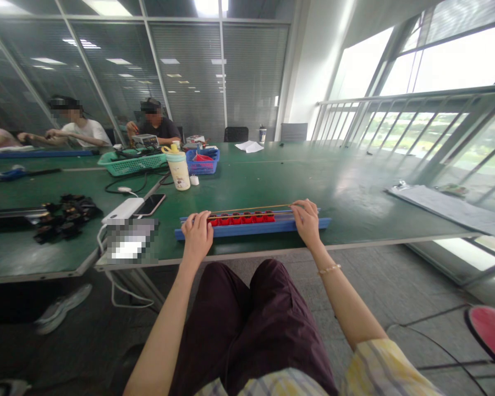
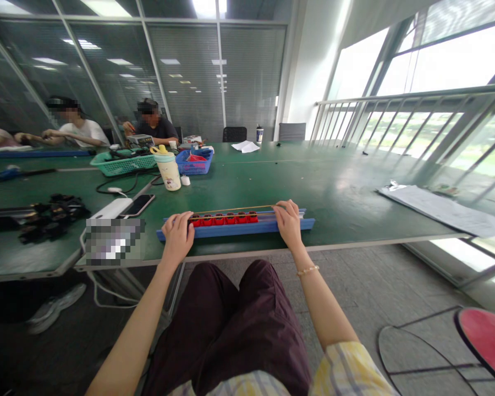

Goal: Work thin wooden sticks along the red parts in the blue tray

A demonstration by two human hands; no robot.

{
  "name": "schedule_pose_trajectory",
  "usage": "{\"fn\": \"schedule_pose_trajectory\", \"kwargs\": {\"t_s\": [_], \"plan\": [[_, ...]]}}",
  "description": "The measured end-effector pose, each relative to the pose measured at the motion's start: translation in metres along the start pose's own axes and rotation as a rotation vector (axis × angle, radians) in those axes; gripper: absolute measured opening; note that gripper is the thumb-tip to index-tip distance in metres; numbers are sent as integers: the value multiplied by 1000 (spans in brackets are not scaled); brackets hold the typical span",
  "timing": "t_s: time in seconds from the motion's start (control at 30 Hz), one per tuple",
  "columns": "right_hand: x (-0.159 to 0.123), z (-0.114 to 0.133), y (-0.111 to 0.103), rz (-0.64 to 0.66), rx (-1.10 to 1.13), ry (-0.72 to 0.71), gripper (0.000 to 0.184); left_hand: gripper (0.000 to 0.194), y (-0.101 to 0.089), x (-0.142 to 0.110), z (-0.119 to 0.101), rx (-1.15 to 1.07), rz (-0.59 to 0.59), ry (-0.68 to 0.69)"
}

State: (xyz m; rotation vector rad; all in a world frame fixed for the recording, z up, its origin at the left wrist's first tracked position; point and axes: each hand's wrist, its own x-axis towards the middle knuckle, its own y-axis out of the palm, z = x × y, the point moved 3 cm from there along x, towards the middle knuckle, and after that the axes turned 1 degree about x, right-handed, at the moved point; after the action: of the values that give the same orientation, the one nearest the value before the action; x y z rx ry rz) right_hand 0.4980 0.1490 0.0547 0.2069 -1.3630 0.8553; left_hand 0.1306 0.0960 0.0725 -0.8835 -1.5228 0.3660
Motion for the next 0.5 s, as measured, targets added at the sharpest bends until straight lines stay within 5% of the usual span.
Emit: {"fn": "schedule_pose_trajectory", "kwargs": {"t_s": [0.5], "plan": [[2, 4, 2, 77, -29, -14, 28, 39, -3, 1, -2, -8, -6, -1]]}}
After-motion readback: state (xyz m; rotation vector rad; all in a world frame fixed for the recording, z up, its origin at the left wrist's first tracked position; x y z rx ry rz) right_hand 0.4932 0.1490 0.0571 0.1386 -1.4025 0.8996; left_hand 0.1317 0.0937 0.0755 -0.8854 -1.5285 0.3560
